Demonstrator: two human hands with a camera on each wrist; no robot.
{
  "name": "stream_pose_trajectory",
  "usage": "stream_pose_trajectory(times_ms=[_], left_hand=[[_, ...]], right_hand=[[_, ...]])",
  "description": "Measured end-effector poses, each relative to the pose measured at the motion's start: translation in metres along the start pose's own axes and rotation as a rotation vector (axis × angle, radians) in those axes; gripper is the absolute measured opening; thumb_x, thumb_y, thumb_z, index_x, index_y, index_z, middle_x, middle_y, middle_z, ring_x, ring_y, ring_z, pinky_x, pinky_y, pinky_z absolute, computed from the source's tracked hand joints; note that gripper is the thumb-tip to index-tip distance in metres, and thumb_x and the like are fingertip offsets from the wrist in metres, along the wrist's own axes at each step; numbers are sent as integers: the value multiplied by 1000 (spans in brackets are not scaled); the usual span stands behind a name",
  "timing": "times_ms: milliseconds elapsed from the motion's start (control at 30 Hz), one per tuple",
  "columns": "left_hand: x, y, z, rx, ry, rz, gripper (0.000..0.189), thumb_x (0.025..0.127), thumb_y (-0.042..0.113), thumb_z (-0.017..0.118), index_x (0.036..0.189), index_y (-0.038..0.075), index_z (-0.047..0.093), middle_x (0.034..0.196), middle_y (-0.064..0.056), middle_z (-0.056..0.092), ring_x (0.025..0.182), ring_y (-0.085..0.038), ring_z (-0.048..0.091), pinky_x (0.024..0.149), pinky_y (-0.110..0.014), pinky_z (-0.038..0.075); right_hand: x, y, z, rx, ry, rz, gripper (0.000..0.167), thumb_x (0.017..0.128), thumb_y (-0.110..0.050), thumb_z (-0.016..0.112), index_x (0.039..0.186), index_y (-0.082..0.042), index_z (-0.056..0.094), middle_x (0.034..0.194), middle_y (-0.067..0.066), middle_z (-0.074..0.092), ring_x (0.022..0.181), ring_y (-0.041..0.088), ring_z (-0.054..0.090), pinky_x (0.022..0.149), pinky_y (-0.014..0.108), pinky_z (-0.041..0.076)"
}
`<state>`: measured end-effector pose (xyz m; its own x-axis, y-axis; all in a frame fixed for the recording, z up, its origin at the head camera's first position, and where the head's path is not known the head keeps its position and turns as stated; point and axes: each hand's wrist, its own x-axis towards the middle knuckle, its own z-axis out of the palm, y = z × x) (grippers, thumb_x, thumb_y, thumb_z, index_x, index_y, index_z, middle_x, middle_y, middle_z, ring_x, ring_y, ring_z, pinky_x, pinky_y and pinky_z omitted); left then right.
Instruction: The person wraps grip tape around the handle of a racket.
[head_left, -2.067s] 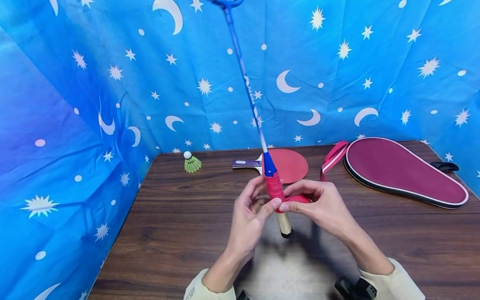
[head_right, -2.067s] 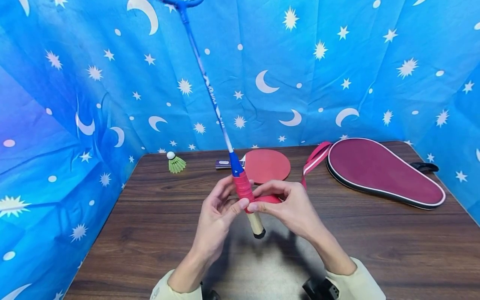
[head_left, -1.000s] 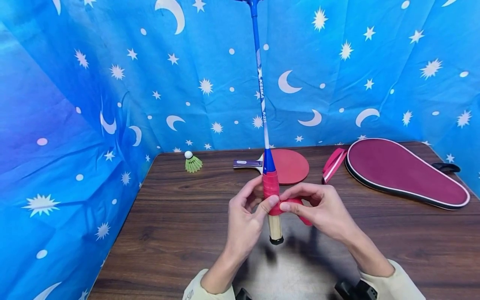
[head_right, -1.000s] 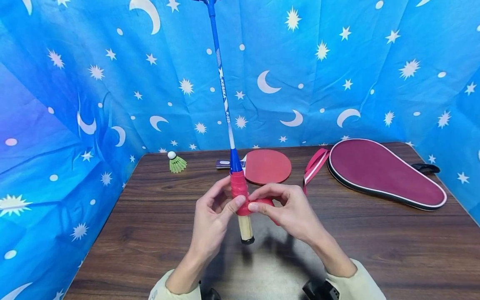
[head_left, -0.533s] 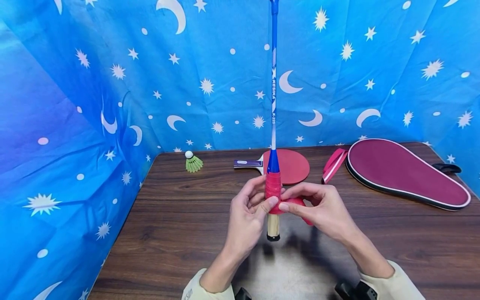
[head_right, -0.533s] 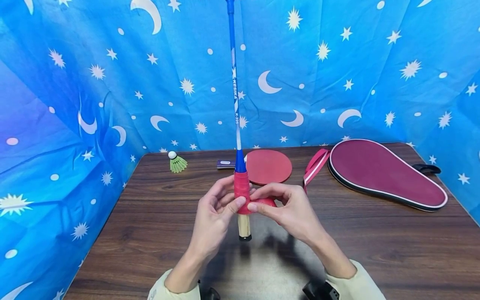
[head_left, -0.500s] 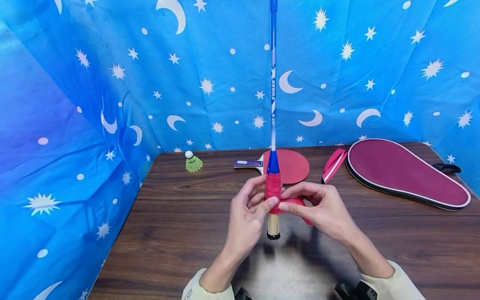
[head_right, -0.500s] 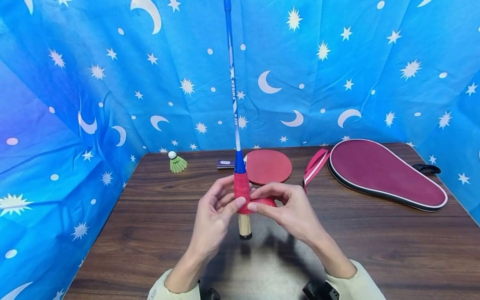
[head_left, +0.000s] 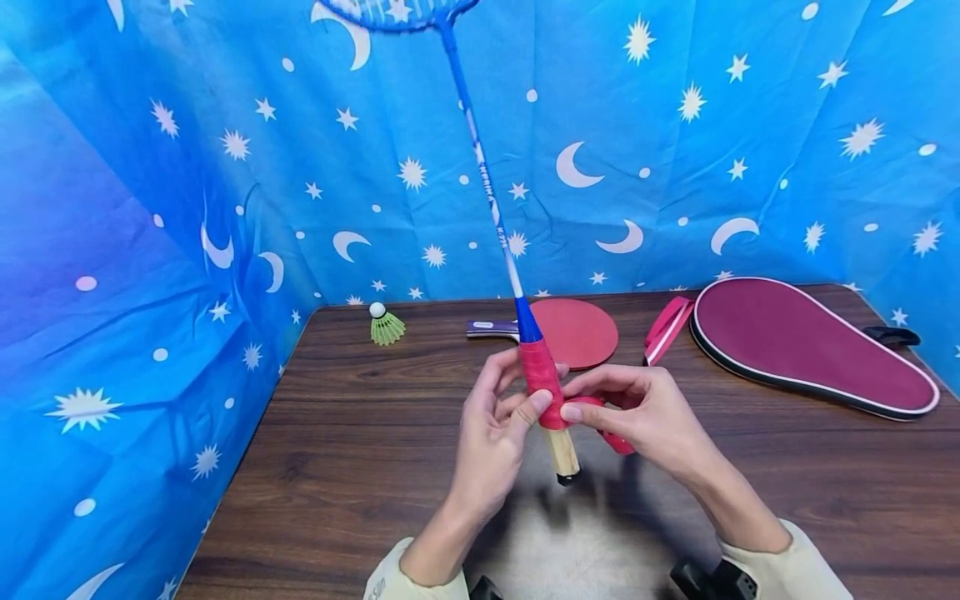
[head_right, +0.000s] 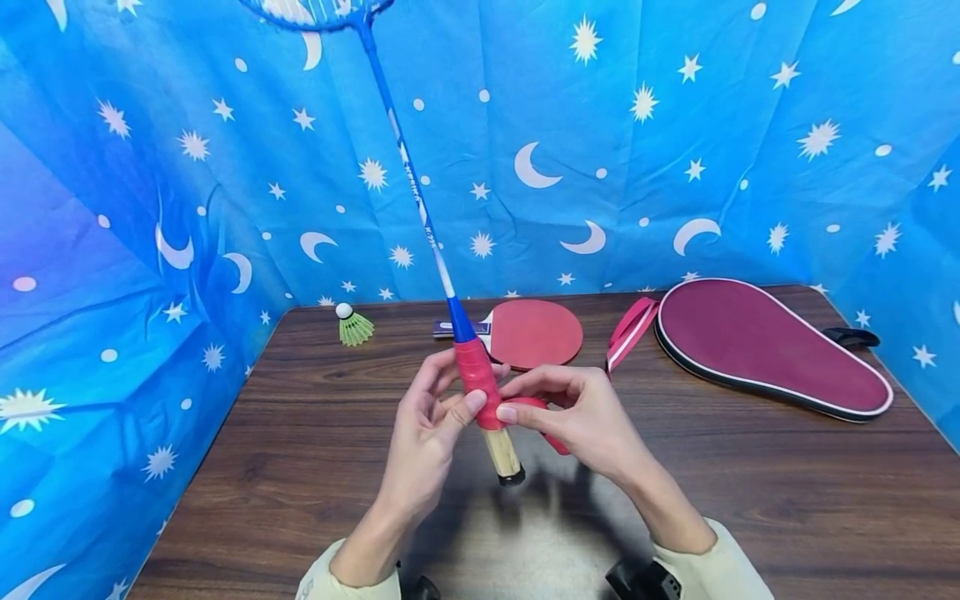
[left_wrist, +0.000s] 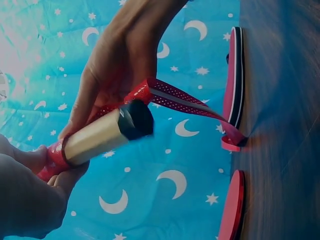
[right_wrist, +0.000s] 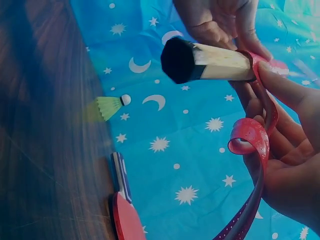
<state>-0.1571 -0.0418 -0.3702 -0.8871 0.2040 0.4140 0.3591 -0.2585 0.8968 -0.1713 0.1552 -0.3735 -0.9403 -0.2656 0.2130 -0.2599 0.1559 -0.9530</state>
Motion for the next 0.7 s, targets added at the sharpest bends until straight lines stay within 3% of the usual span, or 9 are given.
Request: stream_pose_trajectory(times_ms=[167,333,500,700], left_hand=[[0,-1,1,-105,-21,-67,46,94,1,63,136,10,46,128,-17,60,103,-36,66,85,-37,55],[0,-3,1,-155,-31,-114,55,88,-3,70,135,9,44,128,-19,58,105,-38,65,85,-43,55],[0,-4,0,-143,-38,-87,51,89,-6,66,134,7,46,125,-19,61,108,-37,64,87,-40,54],[1,-4,3,-156,-34,-47,48,90,-9,63,134,6,48,127,-17,61,112,-36,62,91,-39,52]], right_hand=[[-1,-3,-2,8,6,-12,23,83,-18,80,105,-13,75,95,7,71,70,26,61,56,32,51],[0,-4,-2,46,-9,-50,23,83,-10,79,105,-11,75,105,7,71,87,28,66,66,32,56],[1,-2,0,77,-24,-56,23,81,-7,80,103,-9,74,113,7,70,104,27,65,73,34,57],[0,0,-5,25,-50,-47,26,82,-9,80,107,-13,73,106,5,70,90,28,66,68,31,54]])
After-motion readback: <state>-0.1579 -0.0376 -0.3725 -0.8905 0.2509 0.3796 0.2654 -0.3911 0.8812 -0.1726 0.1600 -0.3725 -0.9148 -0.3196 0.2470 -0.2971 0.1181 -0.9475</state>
